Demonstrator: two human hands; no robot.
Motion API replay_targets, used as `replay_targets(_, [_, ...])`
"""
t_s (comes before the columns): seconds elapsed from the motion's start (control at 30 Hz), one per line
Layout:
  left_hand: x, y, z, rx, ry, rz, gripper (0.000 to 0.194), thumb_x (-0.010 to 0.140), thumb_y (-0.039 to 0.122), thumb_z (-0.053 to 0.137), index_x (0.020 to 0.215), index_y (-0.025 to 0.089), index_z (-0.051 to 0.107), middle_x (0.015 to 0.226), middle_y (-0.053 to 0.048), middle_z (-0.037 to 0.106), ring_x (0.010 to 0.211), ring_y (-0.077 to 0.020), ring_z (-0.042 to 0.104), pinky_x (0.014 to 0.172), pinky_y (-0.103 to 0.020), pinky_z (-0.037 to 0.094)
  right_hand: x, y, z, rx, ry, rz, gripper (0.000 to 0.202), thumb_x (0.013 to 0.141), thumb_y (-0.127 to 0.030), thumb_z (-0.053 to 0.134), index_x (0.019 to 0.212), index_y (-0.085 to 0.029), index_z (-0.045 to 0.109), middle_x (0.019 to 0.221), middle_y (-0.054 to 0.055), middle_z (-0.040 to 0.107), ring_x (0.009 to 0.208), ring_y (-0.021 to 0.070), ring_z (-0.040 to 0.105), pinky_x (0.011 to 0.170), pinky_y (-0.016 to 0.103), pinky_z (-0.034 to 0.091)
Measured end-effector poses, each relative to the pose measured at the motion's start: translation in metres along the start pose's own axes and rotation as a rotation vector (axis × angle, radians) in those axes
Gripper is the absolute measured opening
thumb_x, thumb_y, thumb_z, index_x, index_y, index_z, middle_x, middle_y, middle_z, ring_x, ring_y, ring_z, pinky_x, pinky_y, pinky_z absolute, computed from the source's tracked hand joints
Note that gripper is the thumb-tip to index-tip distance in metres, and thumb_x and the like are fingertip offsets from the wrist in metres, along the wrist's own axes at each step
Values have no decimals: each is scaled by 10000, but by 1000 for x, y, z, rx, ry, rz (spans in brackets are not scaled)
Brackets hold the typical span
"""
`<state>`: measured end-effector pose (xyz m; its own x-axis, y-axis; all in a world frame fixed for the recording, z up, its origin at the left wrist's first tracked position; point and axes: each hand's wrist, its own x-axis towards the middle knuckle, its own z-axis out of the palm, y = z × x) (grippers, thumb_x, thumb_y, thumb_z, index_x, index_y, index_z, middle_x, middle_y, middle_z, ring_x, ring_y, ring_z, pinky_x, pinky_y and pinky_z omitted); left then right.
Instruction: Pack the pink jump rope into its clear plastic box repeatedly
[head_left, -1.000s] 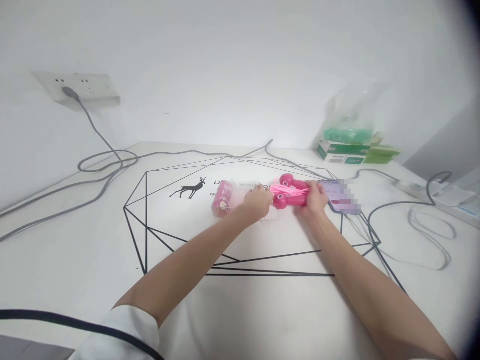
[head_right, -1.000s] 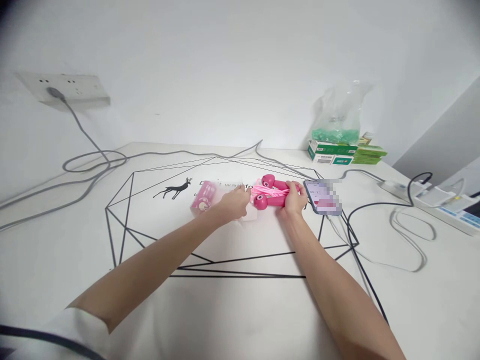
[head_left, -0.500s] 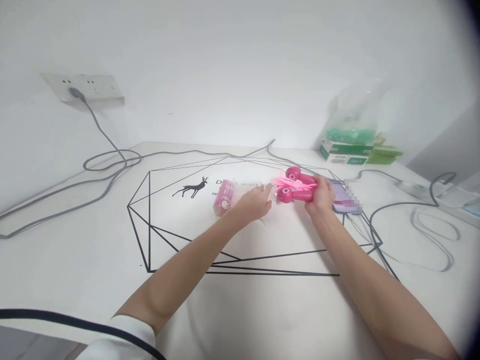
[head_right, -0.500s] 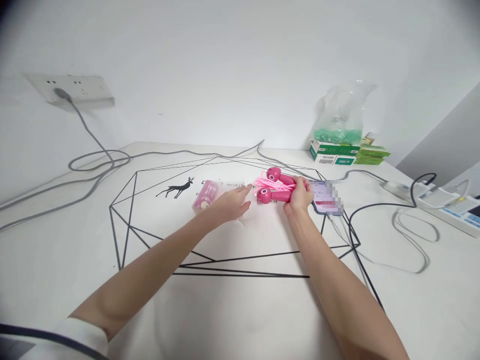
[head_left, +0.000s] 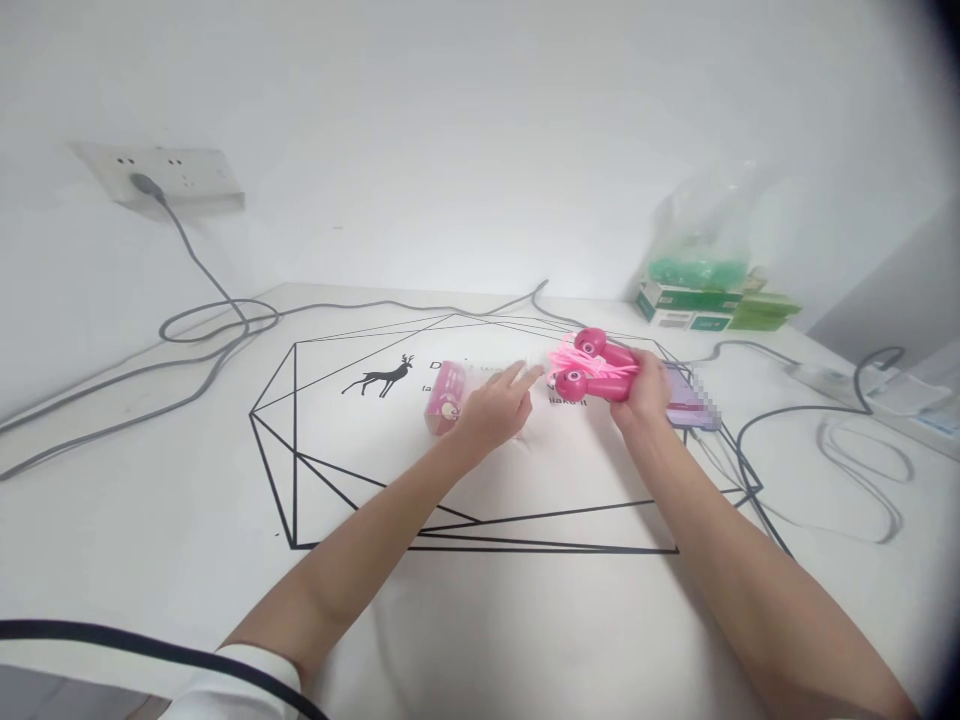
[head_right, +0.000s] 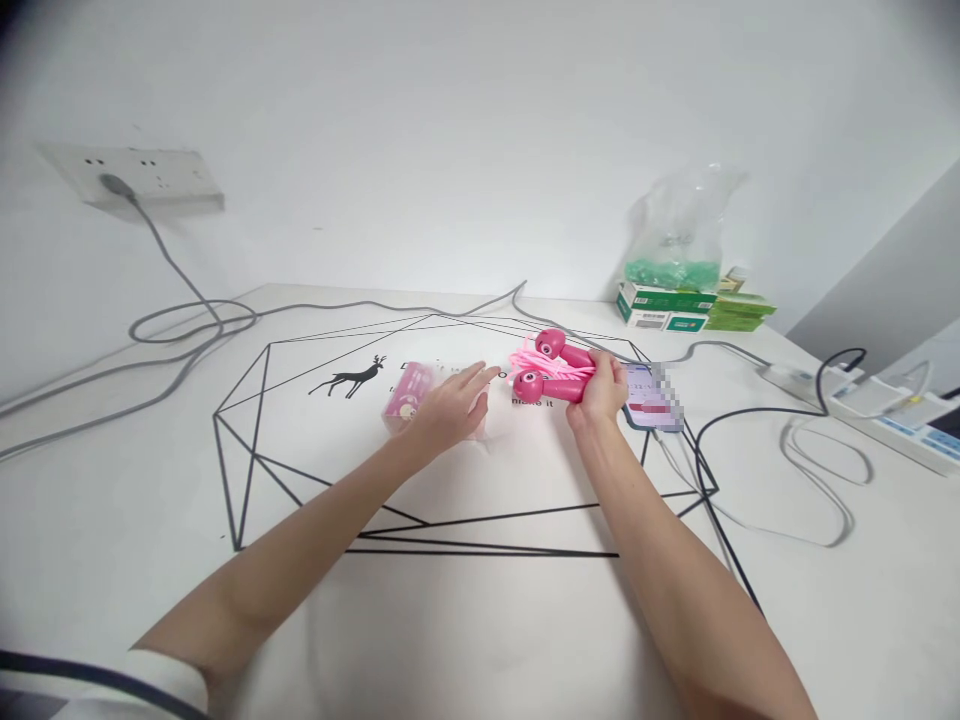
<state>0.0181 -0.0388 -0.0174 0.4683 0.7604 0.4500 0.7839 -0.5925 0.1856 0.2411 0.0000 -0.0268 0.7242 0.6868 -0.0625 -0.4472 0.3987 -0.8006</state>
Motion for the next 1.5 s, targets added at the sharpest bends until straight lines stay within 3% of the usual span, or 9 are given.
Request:
replay_targets(0.13, [-4,-10,-1,74,67,79,388,939,171,404,1284,205,577,1511,-109,425,1344,-246,461,1059,-399,445,-21,7,8,11,18,-1,196,635,-159,694,764,-203,552,729,-61,576,695,119,606,606,226,520])
replay_targets(0.33, [-12,-25,-1,61,74,195,367,972,214,377,1295,188,550,1534,-115,393,1422,-227,366,1168,-465,317,-39,22,13,-85,-43,-2,212,617,-200,735,777,-199,595,757,-41,618,716,133,620,617,243,524])
replay_targets(0.57, [-14,-24,-3,25,70,182,362,1000,253,347,1284,171,556,1530,-108,403,1421,-209,365,1212,-435,245,-41,36,5,-141,-77,45,214,620,-203,735,787,-204,601,773,-43,616,730,132,613,643,249,517])
replay_targets(0.97, [-12,-28,-1,-58,28,156,393,984,306,407,1352,217,512,1550,-79,375,1411,-232,388,1198,-462,292,-46,38,3,-193,-311,211,199,644,-238,750,804,-201,638,782,-26,649,720,137,617,659,254,503])
replay_targets(1.17, [-12,-26,-5,-91,15,137,380,983,294,406,1341,235,521,1544,-66,387,1370,-240,448,1157,-449,378,-38,49,-4,-306,-378,16,220,696,-350,742,858,-217,672,834,-25,660,776,146,608,716,270,485])
replay_targets(1.3, [-12,-27,-4,-110,19,147,362,982,269,405,1317,234,538,1543,-62,389,1383,-228,433,1137,-418,413,-40,53,-4,-354,-345,-115,180,739,-349,710,861,-221,677,860,-20,664,823,150,605,779,279,475])
replay_targets(1.5, [-12,-27,-3,-124,5,139,389,986,274,394,1354,228,510,1559,-65,361,1381,-218,433,1117,-406,436,-45,49,-4,-378,-469,-83,240,745,-422,724,879,-228,686,904,-10,672,828,164,603,759,285,473])
